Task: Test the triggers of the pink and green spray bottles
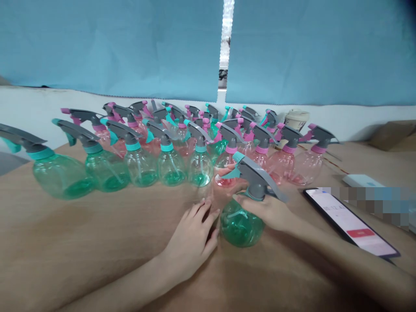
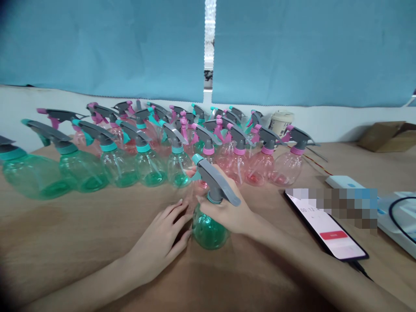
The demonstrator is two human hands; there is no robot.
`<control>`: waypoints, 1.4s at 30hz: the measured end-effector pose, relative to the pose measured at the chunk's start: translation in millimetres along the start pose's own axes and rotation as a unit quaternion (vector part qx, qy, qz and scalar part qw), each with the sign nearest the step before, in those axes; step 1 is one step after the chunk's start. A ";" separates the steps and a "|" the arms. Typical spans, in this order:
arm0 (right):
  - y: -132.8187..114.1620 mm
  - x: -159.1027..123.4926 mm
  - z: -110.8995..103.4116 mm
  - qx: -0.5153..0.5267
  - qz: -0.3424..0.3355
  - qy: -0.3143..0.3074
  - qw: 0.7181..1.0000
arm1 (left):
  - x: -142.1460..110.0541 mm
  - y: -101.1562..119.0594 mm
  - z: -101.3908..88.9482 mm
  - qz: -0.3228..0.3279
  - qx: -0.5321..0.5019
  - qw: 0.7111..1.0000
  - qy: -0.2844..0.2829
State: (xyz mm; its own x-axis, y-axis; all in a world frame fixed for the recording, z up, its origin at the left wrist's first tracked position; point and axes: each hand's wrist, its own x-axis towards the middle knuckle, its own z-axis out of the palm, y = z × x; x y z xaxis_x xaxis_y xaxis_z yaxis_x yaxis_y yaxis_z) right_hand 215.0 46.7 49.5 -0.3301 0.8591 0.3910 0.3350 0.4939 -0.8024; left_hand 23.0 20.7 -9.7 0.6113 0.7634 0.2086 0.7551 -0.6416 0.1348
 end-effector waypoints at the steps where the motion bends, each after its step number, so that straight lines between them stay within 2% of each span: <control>1: 0.0 -0.1 -0.1 -0.001 0.003 -0.002 1.000 | 0.1 -0.1 0.1 0.000 0.001 1.000 0.001; 8: -2.4 0.1 -0.6 0.006 0.016 0.000 1.000 | 0.2 -1.4 1.5 0.001 -0.007 1.000 0.018; 14: -1.6 1.3 -2.2 0.020 0.012 -0.021 1.000 | 0.5 -0.6 0.1 -0.001 0.001 1.000 0.000; 20: -4.7 2.6 -4.6 -0.002 0.015 -0.002 1.000 | 0.6 -0.9 0.2 -0.004 0.004 1.000 -0.003; 26: -8.1 1.7 -5.3 0.042 -0.012 -0.003 0.999 | -0.5 -2.0 1.4 -0.003 0.007 1.000 -0.002; 31: -12.9 1.1 -6.2 0.031 -0.005 0.003 0.999 | -0.7 -2.9 3.2 -0.002 0.010 1.000 -0.012; 37: -4.4 1.2 -6.5 0.020 -0.016 -0.012 1.000 | -0.6 -2.3 2.9 -0.002 0.011 1.000 -0.005; 42: 1.8 -0.2 -4.8 0.056 -0.023 -0.027 0.998 | -1.3 -2.2 2.6 -0.003 0.018 1.000 -0.010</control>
State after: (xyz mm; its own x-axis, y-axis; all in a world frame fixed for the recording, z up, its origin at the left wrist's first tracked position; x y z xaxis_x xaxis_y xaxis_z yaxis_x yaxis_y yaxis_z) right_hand 219.9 48.1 50.2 -0.3914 0.8255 0.4067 0.2185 0.5127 -0.8303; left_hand 21.1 21.3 -12.8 0.6104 0.7693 0.1887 0.7671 -0.6335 0.1015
